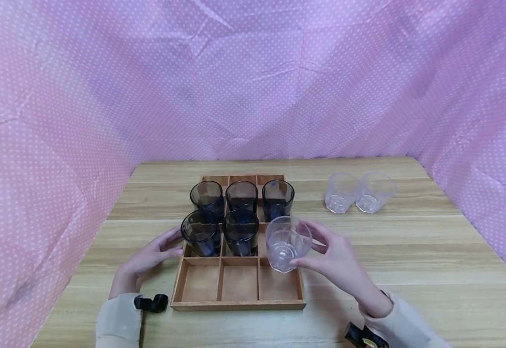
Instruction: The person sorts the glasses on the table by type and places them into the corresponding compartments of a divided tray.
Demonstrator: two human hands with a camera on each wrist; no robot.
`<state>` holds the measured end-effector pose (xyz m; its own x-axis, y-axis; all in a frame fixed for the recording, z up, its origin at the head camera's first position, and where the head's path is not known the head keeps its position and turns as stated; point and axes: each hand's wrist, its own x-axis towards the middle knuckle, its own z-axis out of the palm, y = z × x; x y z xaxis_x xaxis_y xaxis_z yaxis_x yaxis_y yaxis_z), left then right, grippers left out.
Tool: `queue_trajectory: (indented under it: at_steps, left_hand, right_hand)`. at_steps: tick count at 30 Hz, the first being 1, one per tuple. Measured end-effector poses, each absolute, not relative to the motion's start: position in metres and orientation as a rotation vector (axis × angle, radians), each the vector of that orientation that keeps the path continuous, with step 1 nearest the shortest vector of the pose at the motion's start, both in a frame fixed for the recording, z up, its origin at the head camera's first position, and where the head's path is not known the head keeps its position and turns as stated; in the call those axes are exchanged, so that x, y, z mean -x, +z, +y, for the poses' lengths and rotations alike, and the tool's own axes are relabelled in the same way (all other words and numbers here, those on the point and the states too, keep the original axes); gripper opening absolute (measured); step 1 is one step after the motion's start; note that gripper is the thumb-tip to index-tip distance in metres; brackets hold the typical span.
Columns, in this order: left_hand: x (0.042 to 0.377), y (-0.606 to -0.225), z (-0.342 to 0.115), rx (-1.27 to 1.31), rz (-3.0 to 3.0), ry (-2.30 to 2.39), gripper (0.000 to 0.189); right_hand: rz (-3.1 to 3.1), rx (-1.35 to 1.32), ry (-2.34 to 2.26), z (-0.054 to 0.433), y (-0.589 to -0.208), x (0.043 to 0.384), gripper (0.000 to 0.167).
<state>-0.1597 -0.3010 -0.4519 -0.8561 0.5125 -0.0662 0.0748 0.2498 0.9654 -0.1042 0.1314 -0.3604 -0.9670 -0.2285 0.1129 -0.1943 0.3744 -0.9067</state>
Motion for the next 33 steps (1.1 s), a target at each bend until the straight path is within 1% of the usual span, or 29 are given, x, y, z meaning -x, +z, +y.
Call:
queue_trajectory:
  at_steps: [7,15,33]
  left_hand:
    - [0.159,-0.451,-0.301,-0.535,2.162,1.639,0.074]
    - [0.159,-0.451,-0.301,-0.531,2.153,1.648,0.074]
    - [0.158,-0.453,-0.3,-0.542,2.176,1.632,0.073]
  right_hand:
    - [2.537,0.385,-1.679,0.118,-0.361,0.099,0.078]
    - [2.478,0.44,-1.679,0.104,-0.362,0.095,0.075]
    - [2.399,0.602,-1.708,0.072,-0.36,0.09,0.08]
